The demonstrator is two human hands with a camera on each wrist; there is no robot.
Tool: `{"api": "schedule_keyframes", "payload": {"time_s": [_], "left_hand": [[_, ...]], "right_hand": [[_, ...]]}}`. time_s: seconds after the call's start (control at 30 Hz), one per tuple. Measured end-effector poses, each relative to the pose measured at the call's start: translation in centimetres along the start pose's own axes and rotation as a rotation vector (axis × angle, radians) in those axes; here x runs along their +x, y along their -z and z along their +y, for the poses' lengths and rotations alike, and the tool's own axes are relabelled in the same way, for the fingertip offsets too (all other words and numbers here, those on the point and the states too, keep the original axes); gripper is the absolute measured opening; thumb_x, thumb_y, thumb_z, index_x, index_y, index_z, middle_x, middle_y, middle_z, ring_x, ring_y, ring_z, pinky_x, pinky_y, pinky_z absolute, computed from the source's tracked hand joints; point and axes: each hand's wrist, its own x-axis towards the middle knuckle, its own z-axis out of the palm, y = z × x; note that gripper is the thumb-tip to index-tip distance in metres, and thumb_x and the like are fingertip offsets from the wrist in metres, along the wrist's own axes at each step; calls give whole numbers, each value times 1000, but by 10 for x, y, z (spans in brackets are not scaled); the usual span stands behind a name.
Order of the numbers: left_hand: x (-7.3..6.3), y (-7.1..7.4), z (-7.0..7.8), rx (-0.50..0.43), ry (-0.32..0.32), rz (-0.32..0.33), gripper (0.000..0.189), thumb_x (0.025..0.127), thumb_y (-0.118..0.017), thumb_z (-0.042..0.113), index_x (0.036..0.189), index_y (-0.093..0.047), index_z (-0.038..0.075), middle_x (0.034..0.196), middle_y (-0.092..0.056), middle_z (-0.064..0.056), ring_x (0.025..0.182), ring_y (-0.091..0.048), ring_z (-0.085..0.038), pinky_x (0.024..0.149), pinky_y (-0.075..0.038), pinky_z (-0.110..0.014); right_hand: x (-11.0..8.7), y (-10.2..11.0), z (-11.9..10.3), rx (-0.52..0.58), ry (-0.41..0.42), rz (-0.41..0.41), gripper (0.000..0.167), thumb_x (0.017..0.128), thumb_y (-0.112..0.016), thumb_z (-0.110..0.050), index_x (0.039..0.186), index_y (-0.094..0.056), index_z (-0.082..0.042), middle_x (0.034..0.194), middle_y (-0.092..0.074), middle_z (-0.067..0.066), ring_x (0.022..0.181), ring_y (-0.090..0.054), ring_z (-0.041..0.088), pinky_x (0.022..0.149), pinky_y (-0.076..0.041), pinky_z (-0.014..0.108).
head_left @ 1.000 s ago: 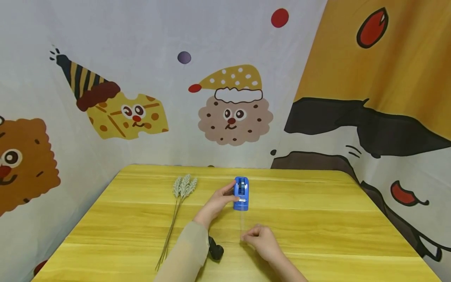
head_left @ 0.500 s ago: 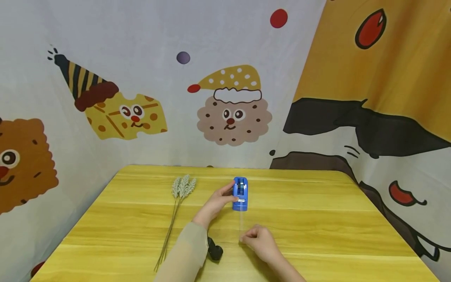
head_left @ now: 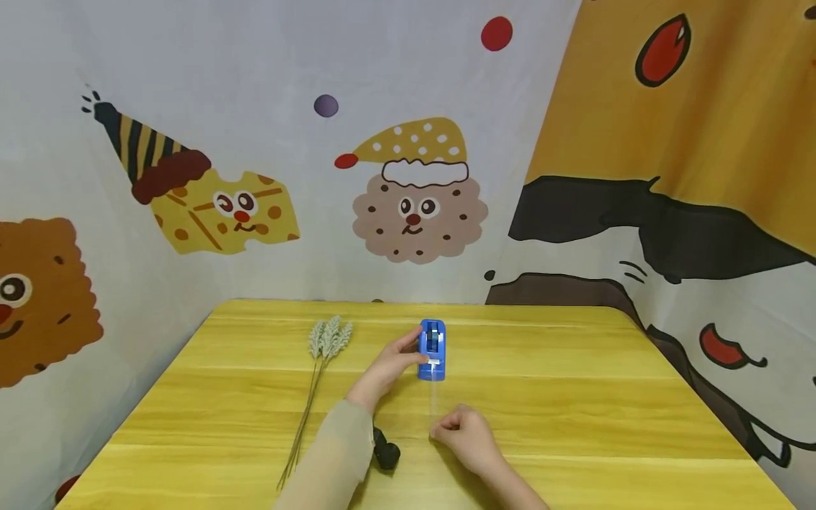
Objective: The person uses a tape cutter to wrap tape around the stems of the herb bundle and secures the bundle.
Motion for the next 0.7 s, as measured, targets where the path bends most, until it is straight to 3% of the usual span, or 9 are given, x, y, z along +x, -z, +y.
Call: {"api": "schedule_keyframes", "payload": {"time_s": [0.1, 0.2, 0.37, 0.53, 0.7], "left_hand": [[-8, 2, 9, 56, 16, 3, 67, 86, -71, 15, 147, -43, 18, 149, -40, -14, 136, -35, -38, 110, -18, -62], [-21, 8, 25, 171, 8, -34, 62, 89, -68, 22, 146, -45, 17, 150, -39, -10, 135, -35, -39, 108, -23, -62], [-51, 40, 55, 346, -52, -95, 54, 93, -64, 28, 143, -49, 15, 146, -46, -10, 132, -40, -37, 105, -31, -59], [-78, 82, 69, 401, -57, -54, 48, 96, -62, 24, 140, -52, 11, 134, -56, -14, 120, -53, -34, 99, -41, -54], [-102, 114, 69, 511, 11, 72, 48, 95, -62, 18, 137, -51, -1, 115, -62, -16, 95, -62, -34, 77, -51, -47]], "right_hand": [[1, 0, 0, 7, -8, -10, 8, 75, -78, -12, 75, -74, -5, 74, -57, -3, 70, -49, 10, 61, -42, 25], [1, 0, 2, 20, -11, -18, 8, 76, -78, -13, 76, -74, -6, 76, -59, -2, 71, -51, 12, 62, -43, 25], [1, 0, 5, 36, -5, -22, 7, 77, -77, -13, 77, -74, -6, 78, -62, -2, 75, -54, 13, 65, -45, 25], [0, 0, 4, 22, -12, -7, 7, 77, -78, -14, 77, -75, -7, 79, -63, -2, 77, -55, 13, 66, -45, 26], [1, 0, 2, 12, -20, -3, 7, 76, -78, -14, 76, -75, -8, 79, -63, -2, 76, -55, 13, 66, -45, 26]]}}
